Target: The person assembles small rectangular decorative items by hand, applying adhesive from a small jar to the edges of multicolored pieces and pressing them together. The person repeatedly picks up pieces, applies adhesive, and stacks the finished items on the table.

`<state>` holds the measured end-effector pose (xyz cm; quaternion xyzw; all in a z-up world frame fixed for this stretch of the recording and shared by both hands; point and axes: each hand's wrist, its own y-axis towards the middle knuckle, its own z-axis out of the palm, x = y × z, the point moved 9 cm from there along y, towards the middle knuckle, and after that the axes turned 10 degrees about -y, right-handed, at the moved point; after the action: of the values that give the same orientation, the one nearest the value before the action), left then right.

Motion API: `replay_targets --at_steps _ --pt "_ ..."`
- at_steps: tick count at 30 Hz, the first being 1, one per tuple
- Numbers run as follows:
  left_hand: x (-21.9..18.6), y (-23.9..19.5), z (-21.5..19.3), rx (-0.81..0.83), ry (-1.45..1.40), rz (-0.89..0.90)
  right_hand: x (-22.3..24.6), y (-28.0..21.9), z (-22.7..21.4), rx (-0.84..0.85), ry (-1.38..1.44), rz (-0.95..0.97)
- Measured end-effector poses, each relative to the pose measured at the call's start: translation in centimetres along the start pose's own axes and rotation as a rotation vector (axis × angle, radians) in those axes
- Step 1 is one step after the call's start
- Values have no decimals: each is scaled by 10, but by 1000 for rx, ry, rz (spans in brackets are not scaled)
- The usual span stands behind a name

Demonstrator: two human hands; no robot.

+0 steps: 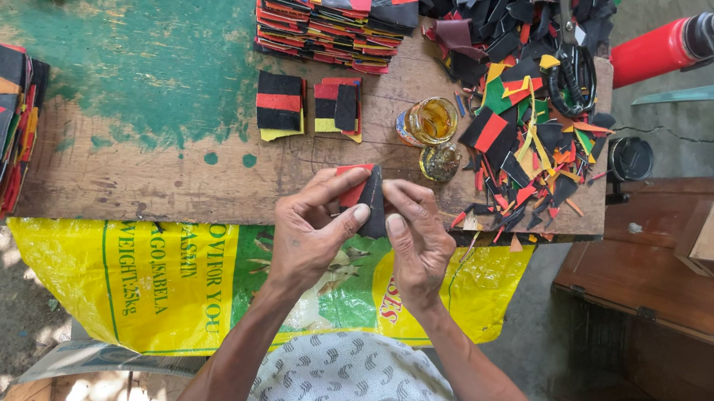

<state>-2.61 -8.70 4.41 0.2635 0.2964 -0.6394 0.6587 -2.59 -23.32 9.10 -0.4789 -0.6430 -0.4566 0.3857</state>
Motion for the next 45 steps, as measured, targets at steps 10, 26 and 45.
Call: replay_targets --at_steps 10,26,45 --pt "-4 5 -10 -70 52 28 9 -4 -5 6 -103 -79" --pt "-7 0 3 -42 193 53 3 19 0 126 37 -3" --pt "-29 -1 -9 -199 239 232 6 -13 8 121 -150 -14"
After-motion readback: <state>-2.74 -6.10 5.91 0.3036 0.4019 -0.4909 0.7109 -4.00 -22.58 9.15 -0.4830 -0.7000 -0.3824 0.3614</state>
